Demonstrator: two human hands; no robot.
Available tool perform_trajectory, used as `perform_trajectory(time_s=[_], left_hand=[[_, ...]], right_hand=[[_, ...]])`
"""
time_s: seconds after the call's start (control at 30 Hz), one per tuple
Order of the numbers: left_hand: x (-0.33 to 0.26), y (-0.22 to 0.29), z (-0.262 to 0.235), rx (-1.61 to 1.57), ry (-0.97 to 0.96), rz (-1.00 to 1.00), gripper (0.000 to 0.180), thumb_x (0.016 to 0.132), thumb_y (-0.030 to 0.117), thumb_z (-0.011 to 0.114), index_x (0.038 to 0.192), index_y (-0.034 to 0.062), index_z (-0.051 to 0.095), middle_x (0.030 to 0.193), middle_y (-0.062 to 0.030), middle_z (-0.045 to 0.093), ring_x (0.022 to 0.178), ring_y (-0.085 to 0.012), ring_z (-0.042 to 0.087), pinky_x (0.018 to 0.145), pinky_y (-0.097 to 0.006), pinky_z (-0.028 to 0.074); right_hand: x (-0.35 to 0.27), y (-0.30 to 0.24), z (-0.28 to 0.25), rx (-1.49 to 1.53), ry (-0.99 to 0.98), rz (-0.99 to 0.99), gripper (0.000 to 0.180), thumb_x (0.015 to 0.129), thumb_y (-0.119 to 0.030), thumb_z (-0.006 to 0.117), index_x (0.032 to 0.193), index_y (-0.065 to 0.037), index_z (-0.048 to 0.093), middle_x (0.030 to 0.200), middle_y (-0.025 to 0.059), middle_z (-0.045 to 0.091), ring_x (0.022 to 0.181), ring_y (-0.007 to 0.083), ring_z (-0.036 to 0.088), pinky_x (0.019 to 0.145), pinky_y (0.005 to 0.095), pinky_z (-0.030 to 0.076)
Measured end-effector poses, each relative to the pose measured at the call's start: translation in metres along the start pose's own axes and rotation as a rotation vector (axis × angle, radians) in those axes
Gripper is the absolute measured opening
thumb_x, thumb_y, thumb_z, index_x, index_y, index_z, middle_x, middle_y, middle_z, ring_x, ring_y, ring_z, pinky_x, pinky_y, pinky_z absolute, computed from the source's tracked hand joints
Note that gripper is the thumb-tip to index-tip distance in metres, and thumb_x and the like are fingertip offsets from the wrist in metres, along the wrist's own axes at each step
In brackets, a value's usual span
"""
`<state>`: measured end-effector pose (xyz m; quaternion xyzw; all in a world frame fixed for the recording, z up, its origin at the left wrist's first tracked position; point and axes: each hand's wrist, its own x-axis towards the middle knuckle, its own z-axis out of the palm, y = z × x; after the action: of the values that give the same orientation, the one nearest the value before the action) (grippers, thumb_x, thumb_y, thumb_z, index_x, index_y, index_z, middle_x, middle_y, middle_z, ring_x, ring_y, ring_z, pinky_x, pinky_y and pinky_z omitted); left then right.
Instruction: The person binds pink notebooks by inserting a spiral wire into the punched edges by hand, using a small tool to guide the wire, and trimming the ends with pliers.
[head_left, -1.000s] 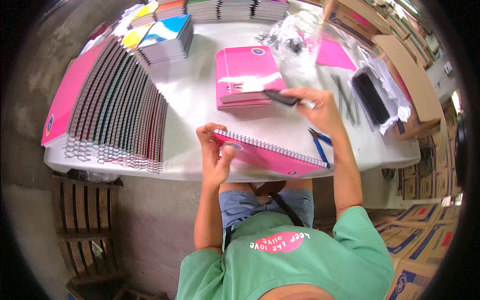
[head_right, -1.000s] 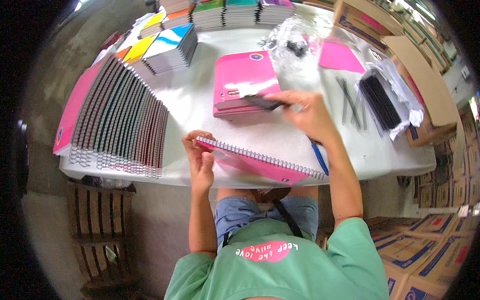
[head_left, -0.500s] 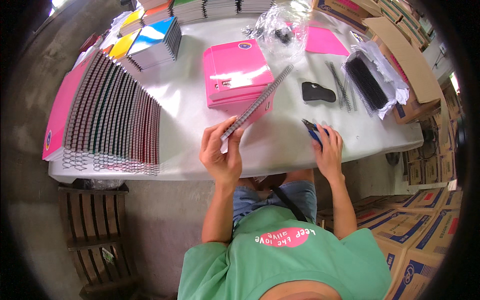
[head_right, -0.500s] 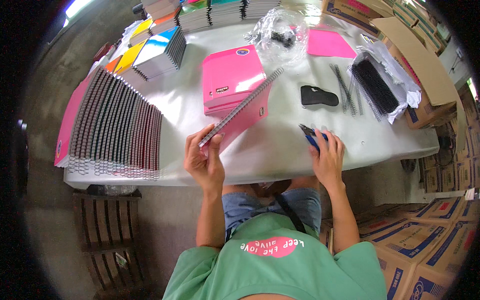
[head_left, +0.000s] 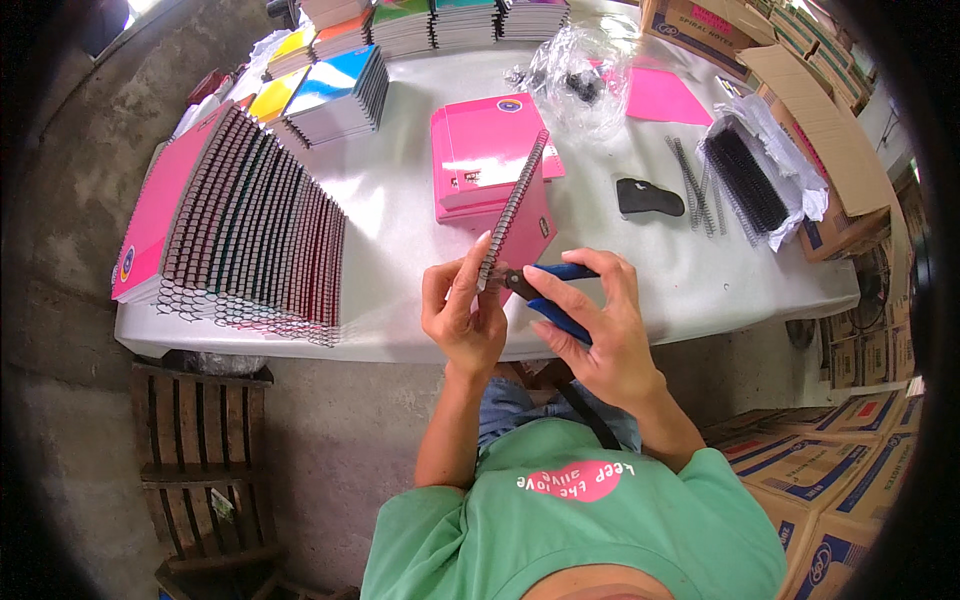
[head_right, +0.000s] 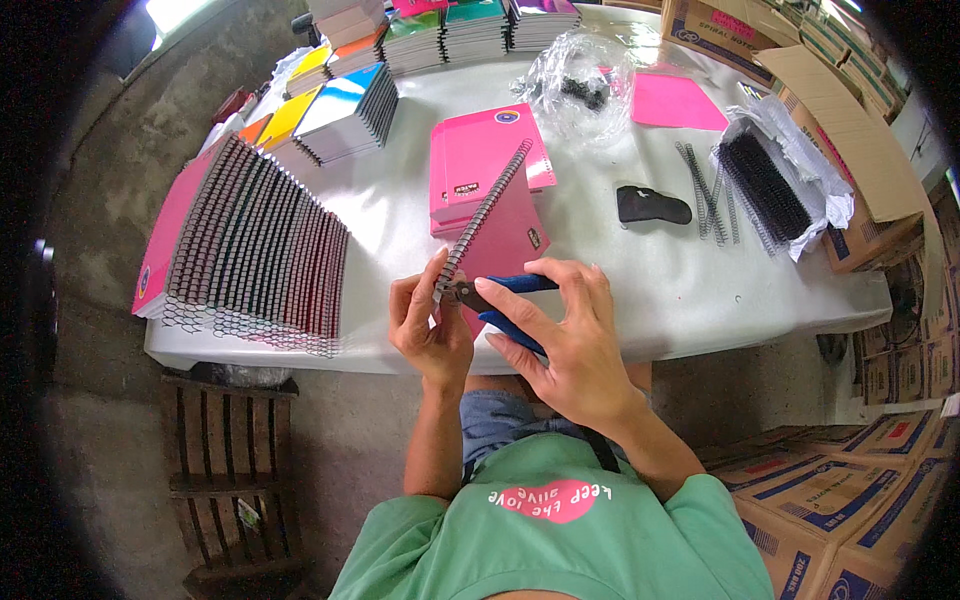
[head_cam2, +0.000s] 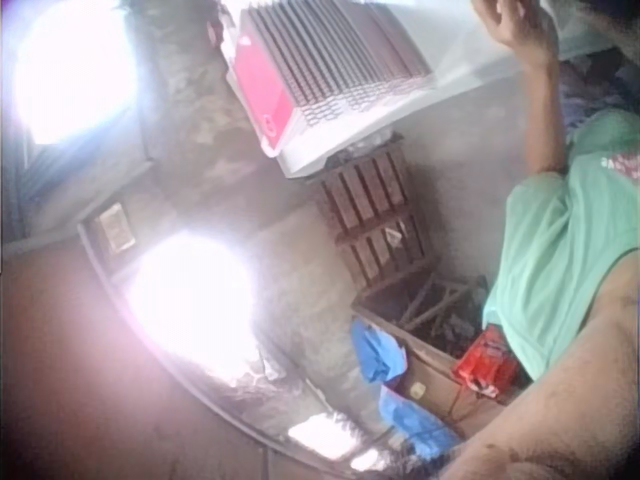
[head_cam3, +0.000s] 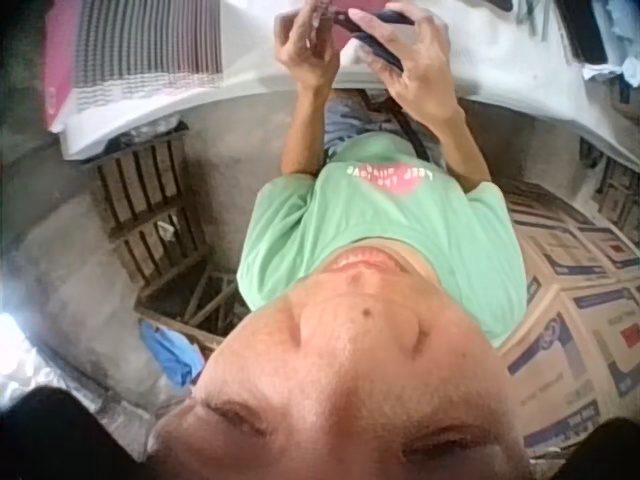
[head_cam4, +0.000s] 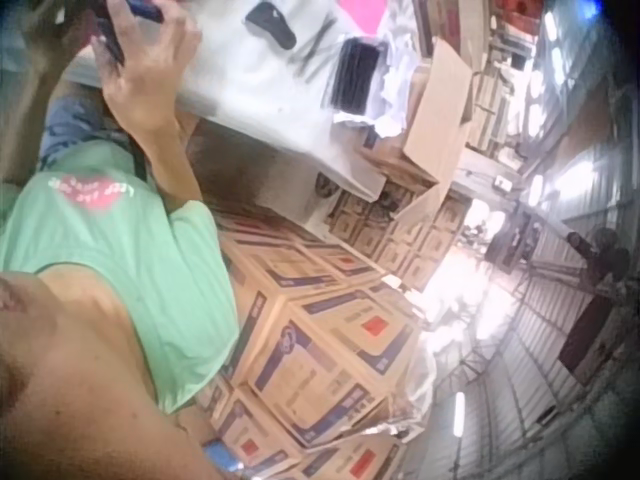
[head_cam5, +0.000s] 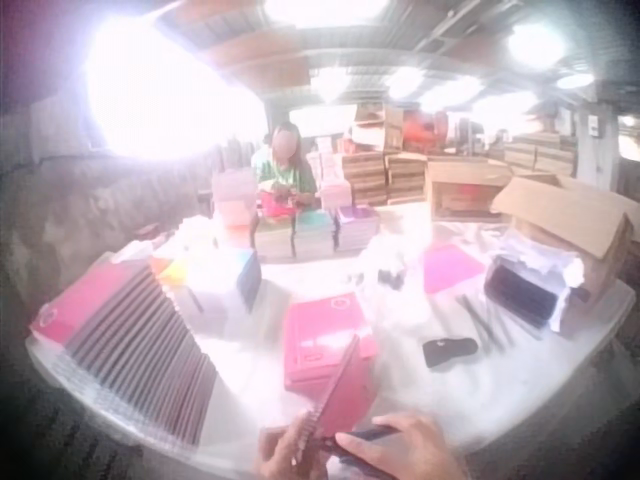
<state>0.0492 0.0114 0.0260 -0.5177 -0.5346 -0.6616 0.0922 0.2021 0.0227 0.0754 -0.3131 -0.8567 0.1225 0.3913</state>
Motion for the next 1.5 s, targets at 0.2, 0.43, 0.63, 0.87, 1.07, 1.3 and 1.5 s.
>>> perform_trajectory(time_s=[0.2, 0.43, 0.63, 0.87, 1.07, 1.3, 1.5], left_hand=[[-0.004, -0.001, 0.000, -0.037, 0.015, 0.016, 0.057, 0.059, -0.019, 0.056, 0.109, 0.0071, 0.067, 0.082, -0.0050, 0.058, 0.070, -0.0135, 0.053, 0.059, -0.025, 0.046], [-0.008, -0.005, -0.004, 0.052, -0.007, 0.140, 0.048, 0.066, -0.016, 0.059, 0.110, 0.0007, 0.064, 0.086, -0.0077, 0.060, 0.069, -0.0146, 0.053, 0.060, -0.024, 0.045], [0.012, -0.006, -0.011, -0.209, 0.222, -0.233, 0.050, 0.092, 0.014, 0.056, 0.135, 0.0012, 0.034, 0.075, 0.0017, 0.043, 0.067, -0.0040, 0.045, 0.058, -0.016, 0.039], [0.028, 0.002, -0.023, -0.485, 0.318, -0.329, 0.051, 0.097, 0.017, 0.047, 0.140, 0.0066, 0.022, 0.090, -0.0022, 0.049, 0.077, -0.0047, 0.049, 0.071, -0.020, 0.046], [0.047, 0.032, -0.044, -0.675, 0.263, -0.239, 0.049, 0.096, 0.012, 0.045, 0.139, 0.0071, 0.021, 0.103, -0.0110, 0.055, 0.082, -0.0108, 0.057, 0.074, -0.024, 0.050], [0.103, 0.070, -0.124, -0.261, 0.368, 0.235, 0.027, 0.091, 0.010, 0.053, 0.116, 0.0005, 0.048, 0.106, -0.0110, 0.056, 0.098, -0.0163, 0.054, 0.087, -0.030, 0.044], [0.195, 0.067, -0.211, 0.211, 0.499, 0.319, 0.033, 0.091, 0.025, 0.058, 0.114, 0.0025, 0.055, 0.107, -0.0087, 0.061, 0.098, -0.0162, 0.056, 0.089, -0.034, 0.041]], right_hand=[[-0.002, -0.001, -0.006, 0.238, -0.251, 0.122, 0.042, 0.084, -0.027, 0.063, 0.125, -0.019, 0.054, 0.100, 0.0084, 0.053, 0.091, 0.0242, 0.054, 0.077, 0.0377, 0.044], [-0.016, 0.008, -0.002, 1.553, -0.637, 0.825, 0.049, 0.096, -0.029, 0.047, 0.138, -0.007, 0.033, 0.103, 0.0033, 0.055, 0.090, 0.0133, 0.054, 0.073, 0.0275, 0.048], [-0.042, 0.061, 0.000, 0.039, -0.225, 0.333, 0.049, 0.085, -0.026, 0.059, 0.131, -0.014, 0.047, 0.119, 0.0176, 0.047, 0.109, 0.0342, 0.048, 0.093, 0.0441, 0.037], [-0.071, 0.124, -0.007, -0.611, -0.187, 0.560, 0.059, 0.089, -0.052, 0.046, 0.138, -0.020, 0.039, 0.139, 0.0157, 0.031, 0.132, 0.0349, 0.025, 0.101, 0.0631, 0.017], [0.009, 0.073, 0.020, 0.798, 0.076, 0.456, 0.073, 0.086, -0.039, 0.062, 0.145, -0.019, 0.023, 0.148, 0.0118, 0.021, 0.134, 0.0273, 0.025, 0.105, 0.0466, 0.025], [0.126, 0.003, 0.018, 1.488, 0.155, 0.063, 0.057, 0.080, -0.001, 0.066, 0.131, -0.002, 0.041, 0.124, 0.0113, 0.051, 0.110, 0.0200, 0.054, 0.094, 0.0301, 0.046], [0.268, -0.098, 0.035, 1.397, 0.006, -0.210, 0.049, 0.081, -0.022, 0.065, 0.123, -0.004, 0.049, 0.116, 0.0135, 0.056, 0.104, 0.0200, 0.055, 0.087, 0.0344, 0.044]])
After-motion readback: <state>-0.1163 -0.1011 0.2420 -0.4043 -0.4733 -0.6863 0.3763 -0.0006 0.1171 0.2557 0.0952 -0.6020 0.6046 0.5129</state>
